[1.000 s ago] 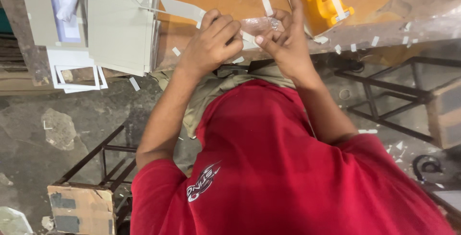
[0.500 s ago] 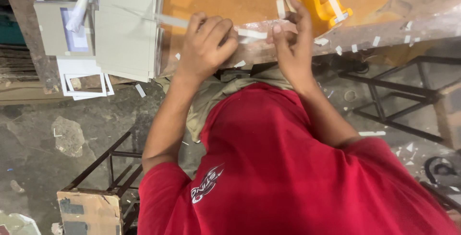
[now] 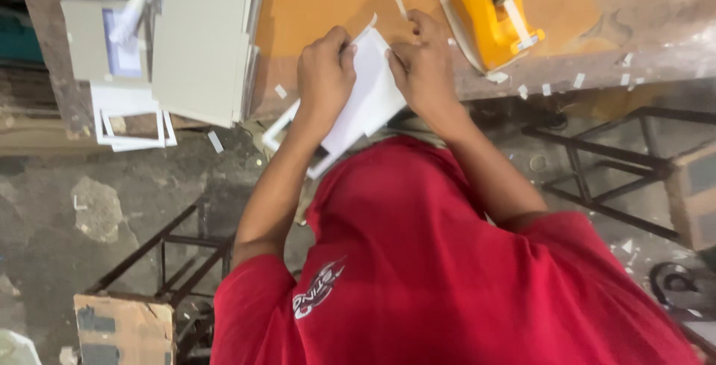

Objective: The person sits on the floor and assembles white photo frames by applying pieces of clear tape to the edges of the frame pieces. They repeatedly pick up frame parts, align them, and secure them with tape from a yellow dispenser.

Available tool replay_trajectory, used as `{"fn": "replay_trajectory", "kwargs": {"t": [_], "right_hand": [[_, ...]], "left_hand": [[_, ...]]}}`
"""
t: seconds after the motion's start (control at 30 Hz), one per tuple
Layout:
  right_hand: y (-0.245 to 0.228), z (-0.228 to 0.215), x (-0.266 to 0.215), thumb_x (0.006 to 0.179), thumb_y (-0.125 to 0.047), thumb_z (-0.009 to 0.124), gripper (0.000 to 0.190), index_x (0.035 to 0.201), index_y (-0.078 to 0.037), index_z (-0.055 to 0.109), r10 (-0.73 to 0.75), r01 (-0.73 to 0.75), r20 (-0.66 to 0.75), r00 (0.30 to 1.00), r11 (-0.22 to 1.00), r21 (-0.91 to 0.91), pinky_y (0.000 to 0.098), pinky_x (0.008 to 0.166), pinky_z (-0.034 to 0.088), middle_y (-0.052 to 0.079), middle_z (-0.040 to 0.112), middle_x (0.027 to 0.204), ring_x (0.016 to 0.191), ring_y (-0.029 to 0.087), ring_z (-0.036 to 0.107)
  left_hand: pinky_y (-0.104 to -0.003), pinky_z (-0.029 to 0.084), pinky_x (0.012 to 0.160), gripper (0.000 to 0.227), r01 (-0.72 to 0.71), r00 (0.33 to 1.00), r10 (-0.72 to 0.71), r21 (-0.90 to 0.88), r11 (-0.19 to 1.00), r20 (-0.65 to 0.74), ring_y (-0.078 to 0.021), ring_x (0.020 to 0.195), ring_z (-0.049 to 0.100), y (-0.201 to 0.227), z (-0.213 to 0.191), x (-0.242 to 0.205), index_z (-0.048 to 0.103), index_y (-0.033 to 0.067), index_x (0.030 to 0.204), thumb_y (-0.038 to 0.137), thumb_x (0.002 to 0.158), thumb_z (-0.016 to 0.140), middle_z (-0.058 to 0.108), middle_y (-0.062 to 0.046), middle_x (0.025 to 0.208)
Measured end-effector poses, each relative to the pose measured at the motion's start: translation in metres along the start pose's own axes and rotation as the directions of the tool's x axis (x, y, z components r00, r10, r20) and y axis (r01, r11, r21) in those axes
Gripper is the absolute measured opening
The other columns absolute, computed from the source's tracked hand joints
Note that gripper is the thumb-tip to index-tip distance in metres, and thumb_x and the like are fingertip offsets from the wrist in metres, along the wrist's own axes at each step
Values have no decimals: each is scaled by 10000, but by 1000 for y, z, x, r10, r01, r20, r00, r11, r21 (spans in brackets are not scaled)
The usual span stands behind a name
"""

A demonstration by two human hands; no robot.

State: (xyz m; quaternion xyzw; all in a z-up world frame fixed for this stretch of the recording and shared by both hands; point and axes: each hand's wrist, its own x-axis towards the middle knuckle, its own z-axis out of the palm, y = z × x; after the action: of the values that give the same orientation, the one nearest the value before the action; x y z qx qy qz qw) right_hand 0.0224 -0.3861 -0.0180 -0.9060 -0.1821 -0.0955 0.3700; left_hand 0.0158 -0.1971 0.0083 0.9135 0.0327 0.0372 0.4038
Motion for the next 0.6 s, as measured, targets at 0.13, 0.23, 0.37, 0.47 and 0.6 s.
{"fn": "replay_trajectory", "kwargs": {"t": [0.13,0.23,0.37,0.47,0.6], "right_hand": [[15,30,-8,840,-54,825,115,945,-20,793,-25,26,29,999,999,-29,471,1007,449,206,575,1373,1179,381,557],[20,42,-13,840,-57,827,97,929,-30,798,-9,9,14,1000,1000,-12,463,1000,424,184,579,1377,1165,350,559],[21,50,-12,846,-64,833,107,940,-27,796,-18,18,-7,1000,1000,-4,461,1017,406,172,570,1383,1173,341,556],[18,51,-12,854,-66,834,108,946,-25,794,-12,12,-23,1000,1000,-2,464,1028,398,159,566,1385,1181,334,552],[17,49,-13,860,-59,832,102,944,-19,791,-23,23,-27,999,1000,2,464,1035,395,151,557,1394,1200,338,533]], "left_hand": [[-465,509,755,78,-189,973,190,25,982,-128,-395,832,650,-37,24,1,710,3,890,4,822,748,694,-181,863],[-442,518,727,137,-102,993,100,-32,994,-63,-363,807,662,-48,32,5,745,4,945,31,813,772,694,-168,842],[-416,529,718,183,7,1000,-8,-82,997,-11,-326,787,688,-50,34,11,777,21,1005,46,824,774,698,-154,853],[-398,537,707,142,65,997,-68,-119,991,-22,-310,777,701,-49,35,12,780,19,959,46,820,773,706,-144,864],[-394,535,684,100,45,996,-56,-160,986,-70,-298,742,694,-48,39,10,771,3,913,25,815,770,686,-144,837]]}}
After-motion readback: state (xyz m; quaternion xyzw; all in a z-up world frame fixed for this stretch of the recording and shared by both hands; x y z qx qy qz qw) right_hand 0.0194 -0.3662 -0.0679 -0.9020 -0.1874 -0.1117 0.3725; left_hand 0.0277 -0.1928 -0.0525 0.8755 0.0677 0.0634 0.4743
